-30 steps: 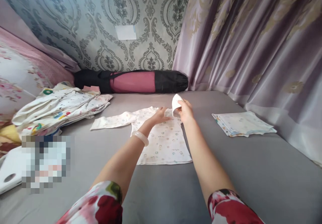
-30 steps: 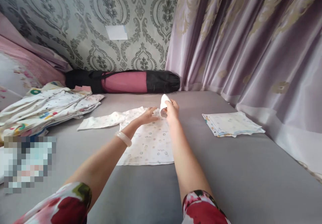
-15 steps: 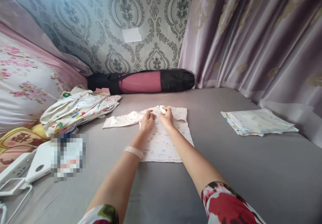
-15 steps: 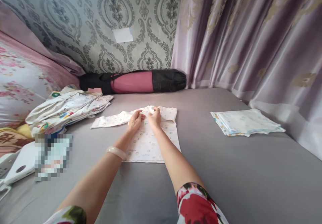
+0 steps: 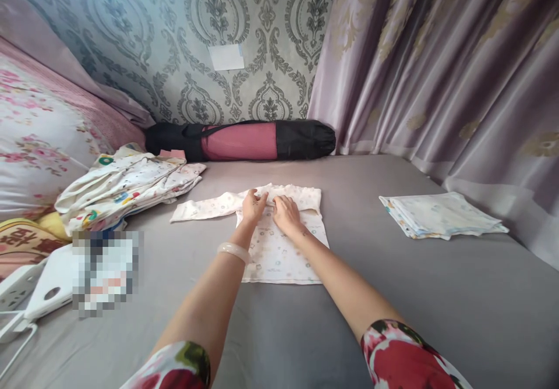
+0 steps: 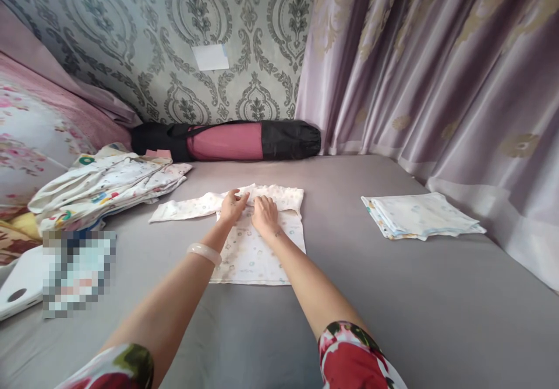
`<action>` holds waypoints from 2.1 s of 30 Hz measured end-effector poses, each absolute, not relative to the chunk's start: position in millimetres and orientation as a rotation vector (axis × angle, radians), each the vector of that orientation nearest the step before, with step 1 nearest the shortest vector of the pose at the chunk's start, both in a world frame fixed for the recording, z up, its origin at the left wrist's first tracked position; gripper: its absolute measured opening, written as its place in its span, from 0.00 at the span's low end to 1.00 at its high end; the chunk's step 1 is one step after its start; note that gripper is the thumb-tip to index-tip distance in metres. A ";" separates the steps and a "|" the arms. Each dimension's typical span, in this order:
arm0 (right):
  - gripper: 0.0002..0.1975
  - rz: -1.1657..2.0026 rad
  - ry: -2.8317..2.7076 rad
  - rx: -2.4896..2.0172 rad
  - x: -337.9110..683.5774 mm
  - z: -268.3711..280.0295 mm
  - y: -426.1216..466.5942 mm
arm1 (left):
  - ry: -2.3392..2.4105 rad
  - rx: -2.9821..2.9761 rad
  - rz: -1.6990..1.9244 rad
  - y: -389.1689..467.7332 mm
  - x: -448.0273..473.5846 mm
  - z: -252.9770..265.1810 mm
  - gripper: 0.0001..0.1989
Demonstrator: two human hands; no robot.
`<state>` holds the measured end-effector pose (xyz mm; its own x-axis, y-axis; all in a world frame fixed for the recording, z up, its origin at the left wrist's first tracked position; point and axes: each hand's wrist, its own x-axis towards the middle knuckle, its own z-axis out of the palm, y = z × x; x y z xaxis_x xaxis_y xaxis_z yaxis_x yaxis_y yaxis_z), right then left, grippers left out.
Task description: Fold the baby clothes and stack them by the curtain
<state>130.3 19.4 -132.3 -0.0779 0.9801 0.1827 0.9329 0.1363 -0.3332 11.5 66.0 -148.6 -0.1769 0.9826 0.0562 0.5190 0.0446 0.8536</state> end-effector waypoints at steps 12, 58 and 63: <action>0.24 0.126 -2.028 -1.878 153.2 -133.7 12.8 | 1.532 1.510 1.376 52.9 7.4 -159.5 0.19; 0.18 0.321 -1.242 -2.288 230.8 -128.7 80.5 | 1.955 1.768 1.124 53.6 17.1 -162.4 0.15; 0.19 0.272 -1.226 -2.230 222.1 -130.5 73.8 | 1.938 1.755 1.139 54.5 16.9 -163.2 0.15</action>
